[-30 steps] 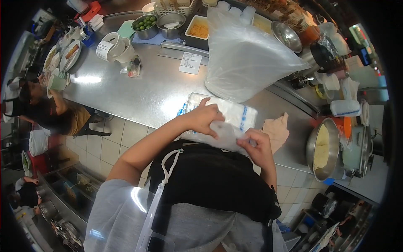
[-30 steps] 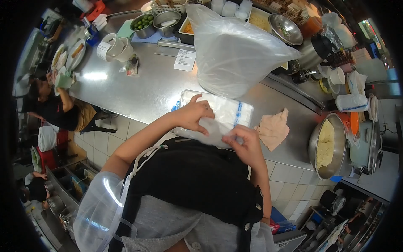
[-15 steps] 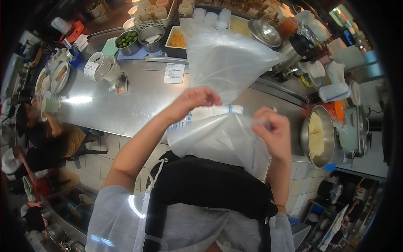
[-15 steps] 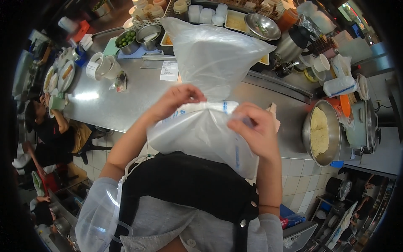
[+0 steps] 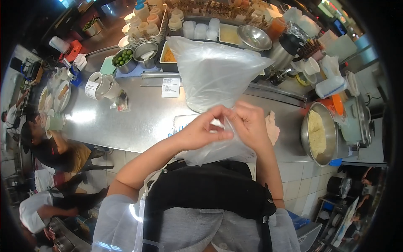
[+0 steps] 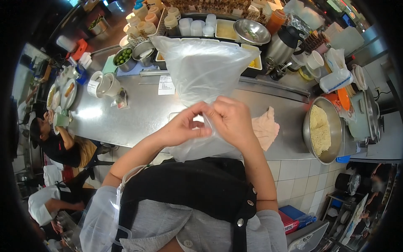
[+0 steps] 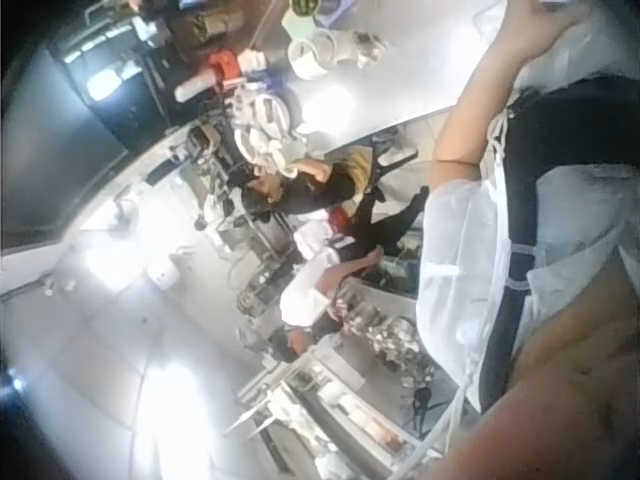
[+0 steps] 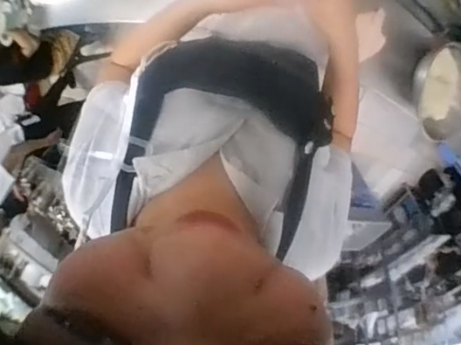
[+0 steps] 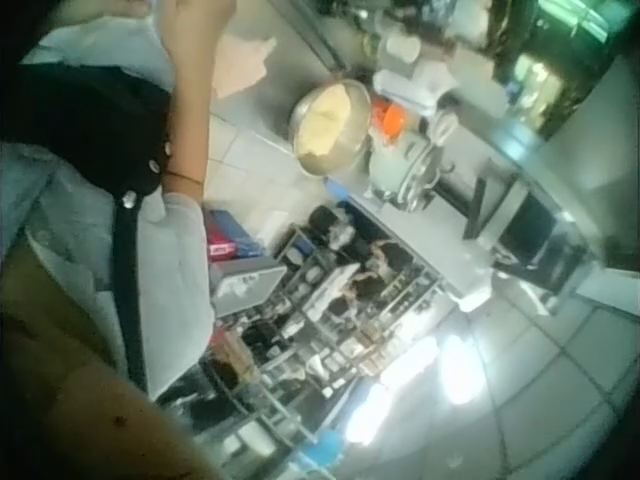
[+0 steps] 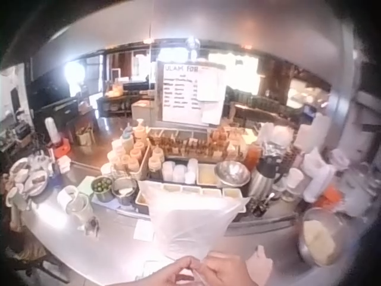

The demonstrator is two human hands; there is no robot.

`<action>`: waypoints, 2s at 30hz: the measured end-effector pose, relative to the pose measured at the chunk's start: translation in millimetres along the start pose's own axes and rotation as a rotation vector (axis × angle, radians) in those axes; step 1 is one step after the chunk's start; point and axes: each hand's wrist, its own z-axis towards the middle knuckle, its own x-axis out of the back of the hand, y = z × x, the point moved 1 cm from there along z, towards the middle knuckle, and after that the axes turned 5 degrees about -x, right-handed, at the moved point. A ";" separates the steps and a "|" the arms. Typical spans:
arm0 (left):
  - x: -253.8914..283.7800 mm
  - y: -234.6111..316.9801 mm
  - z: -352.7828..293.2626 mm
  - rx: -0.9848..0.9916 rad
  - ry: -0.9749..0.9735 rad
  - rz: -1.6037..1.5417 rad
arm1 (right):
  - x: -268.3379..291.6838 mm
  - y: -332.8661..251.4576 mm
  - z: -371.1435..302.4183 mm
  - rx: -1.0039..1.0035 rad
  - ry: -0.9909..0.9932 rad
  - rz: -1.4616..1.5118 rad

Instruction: The recorder labels a container lid with a marker and then organizes and bags smaller plastic bags on a stainless steel counter.

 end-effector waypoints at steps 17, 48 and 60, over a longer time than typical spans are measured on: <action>37.9 -0.3 -32.3 0.098 -0.358 -0.209 | 22.7 47.4 -15.8 -0.296 0.183 1.204; 154.2 -169.4 13.2 0.048 0.939 -0.196 | -68.9 209.7 -26.6 -0.465 0.353 -0.080; 41.9 -98.3 -28.1 -0.174 0.054 1.070 | -63.1 86.1 -104.9 0.140 -0.021 -0.306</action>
